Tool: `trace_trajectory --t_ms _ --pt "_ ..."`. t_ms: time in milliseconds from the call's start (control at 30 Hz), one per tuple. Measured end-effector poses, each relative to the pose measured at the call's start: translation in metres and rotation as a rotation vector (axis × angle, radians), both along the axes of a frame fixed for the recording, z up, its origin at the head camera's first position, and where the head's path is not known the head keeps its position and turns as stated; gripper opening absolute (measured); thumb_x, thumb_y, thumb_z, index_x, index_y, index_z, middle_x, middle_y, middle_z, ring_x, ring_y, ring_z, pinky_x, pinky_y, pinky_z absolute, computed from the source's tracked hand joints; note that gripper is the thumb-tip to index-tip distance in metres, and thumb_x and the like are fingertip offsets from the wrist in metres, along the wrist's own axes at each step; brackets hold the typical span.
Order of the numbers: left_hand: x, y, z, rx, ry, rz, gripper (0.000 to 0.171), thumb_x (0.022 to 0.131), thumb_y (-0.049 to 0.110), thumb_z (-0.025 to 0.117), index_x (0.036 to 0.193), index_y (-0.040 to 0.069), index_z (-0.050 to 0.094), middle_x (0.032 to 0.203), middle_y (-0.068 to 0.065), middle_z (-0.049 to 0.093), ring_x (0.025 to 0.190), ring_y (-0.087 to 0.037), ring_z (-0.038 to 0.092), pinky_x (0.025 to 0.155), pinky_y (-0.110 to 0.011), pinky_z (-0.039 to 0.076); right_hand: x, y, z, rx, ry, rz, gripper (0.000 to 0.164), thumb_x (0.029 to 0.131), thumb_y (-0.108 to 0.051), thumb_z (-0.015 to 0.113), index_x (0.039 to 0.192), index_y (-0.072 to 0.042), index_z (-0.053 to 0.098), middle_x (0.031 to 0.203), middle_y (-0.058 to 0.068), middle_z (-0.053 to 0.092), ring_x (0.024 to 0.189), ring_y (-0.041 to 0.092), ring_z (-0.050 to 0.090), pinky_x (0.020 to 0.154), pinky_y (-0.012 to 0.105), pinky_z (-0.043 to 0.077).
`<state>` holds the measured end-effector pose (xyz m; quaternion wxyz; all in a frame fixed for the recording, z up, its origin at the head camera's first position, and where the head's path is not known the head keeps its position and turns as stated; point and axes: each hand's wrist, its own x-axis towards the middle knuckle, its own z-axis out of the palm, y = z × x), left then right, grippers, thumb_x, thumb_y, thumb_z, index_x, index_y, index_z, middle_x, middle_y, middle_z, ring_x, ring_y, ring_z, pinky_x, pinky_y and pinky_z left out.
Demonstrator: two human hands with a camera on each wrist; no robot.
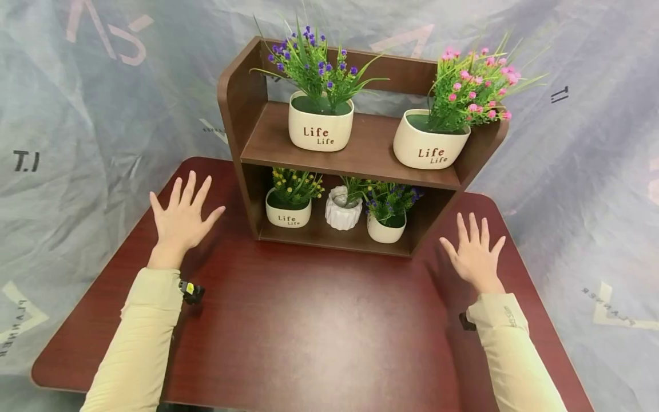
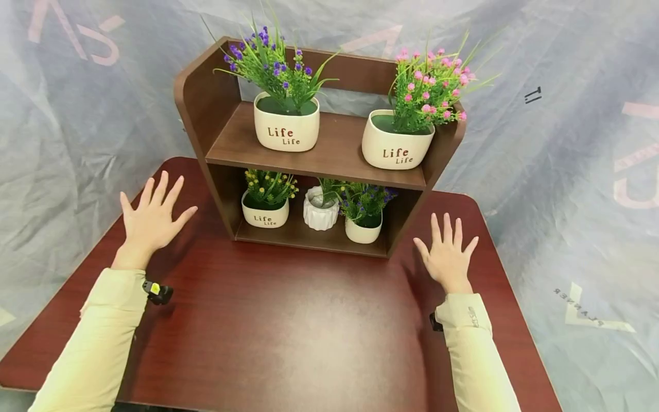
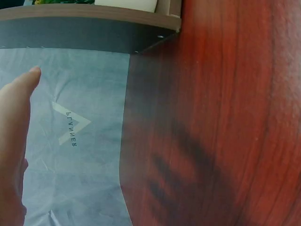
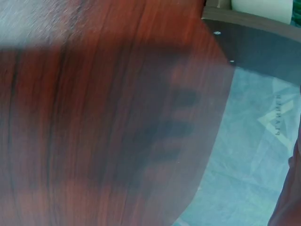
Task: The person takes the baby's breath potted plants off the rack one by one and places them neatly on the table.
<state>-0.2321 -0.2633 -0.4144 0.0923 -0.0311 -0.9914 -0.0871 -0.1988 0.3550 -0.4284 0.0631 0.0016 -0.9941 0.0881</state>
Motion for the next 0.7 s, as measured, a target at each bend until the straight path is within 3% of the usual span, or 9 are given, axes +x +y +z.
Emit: trace_trajectory --t_ms 100,167,233,333,400,467,600,700 --pt "0.0 0.005 0.003 0.05 0.028 -0.012 0.077 0.095 0.069 0.029 0.156 0.035 -0.003 0.164 0.001 -0.009 0.152 -0.033 0.001 0.108 -0.076 -0.009 0.0 -0.002 0.001 -0.026 -0.007 0.012 0.077 0.1 -0.057 0.033 0.157 -0.013 0.005 0.161 0.023 0.008 0.149 0.043 -0.007 0.104 0.081 -0.006" --pt "-0.001 0.011 0.006 0.13 0.046 -0.031 0.078 0.094 0.068 0.031 0.156 0.033 -0.003 0.165 0.001 -0.007 0.152 -0.032 0.002 0.109 -0.076 -0.007 0.0 -0.005 0.004 -0.036 -0.054 0.023 0.078 0.1 -0.054 0.037 0.157 -0.009 0.008 0.159 0.027 0.013 0.147 0.046 0.002 0.105 0.08 -0.001" --pt "-0.002 0.019 0.009 0.252 0.067 -0.066 0.081 0.094 0.067 0.035 0.156 0.032 -0.004 0.165 0.001 -0.005 0.152 -0.031 0.003 0.111 -0.074 -0.006 0.0 -0.009 0.01 -0.023 -0.161 0.04 0.079 0.1 -0.053 0.04 0.155 -0.004 0.012 0.155 0.032 0.02 0.143 0.051 0.015 0.106 0.078 0.009" --pt "-0.005 0.034 0.015 0.522 0.085 -0.166 0.085 0.095 0.058 0.047 0.156 0.03 -0.004 0.165 0.001 -0.003 0.153 -0.028 0.001 0.115 -0.069 -0.003 0.003 -0.023 0.025 0.016 -0.394 0.097 0.08 0.098 -0.053 0.043 0.148 0.008 0.027 0.145 0.037 0.034 0.133 0.055 0.033 0.103 0.072 0.028" --pt "-0.007 0.045 0.02 0.676 0.093 -0.233 0.087 0.094 0.051 0.054 0.156 0.031 -0.004 0.165 0.001 0.0 0.153 -0.027 0.005 0.118 -0.065 0.004 0.007 -0.038 0.037 0.03 -0.522 0.187 0.075 0.098 -0.052 0.046 0.138 0.012 0.043 0.136 0.036 0.048 0.125 0.053 0.046 0.099 0.065 0.04" --pt "-0.01 0.054 0.024 0.791 0.092 -0.284 0.09 0.093 0.042 0.061 0.156 0.033 -0.002 0.165 0.001 0.003 0.152 -0.027 0.009 0.119 -0.061 0.012 0.01 -0.054 0.052 0.004 -0.591 0.309 0.063 0.097 -0.047 0.051 0.126 0.008 0.059 0.124 0.028 0.061 0.118 0.044 0.056 0.096 0.057 0.046" --pt "-0.015 0.068 0.027 0.883 0.116 -0.311 0.091 0.091 0.027 0.068 0.155 0.037 0.005 0.164 0.001 0.014 0.149 -0.028 0.023 0.117 -0.054 0.027 0.014 -0.089 0.083 -0.136 -0.594 0.556 0.04 0.096 -0.04 0.056 0.116 -0.007 0.069 0.114 0.006 0.071 0.109 0.025 0.064 0.094 0.042 0.05" --pt "-0.018 0.074 0.025 0.904 0.156 -0.303 0.089 0.09 0.019 0.069 0.155 0.036 0.011 0.16 -0.005 0.027 0.142 -0.033 0.036 0.111 -0.054 0.037 0.016 -0.114 0.11 -0.308 -0.543 0.634 0.035 0.096 -0.034 0.059 0.121 -0.01 0.066 0.116 0.002 0.07 0.11 0.018 0.064 0.095 0.035 0.05"
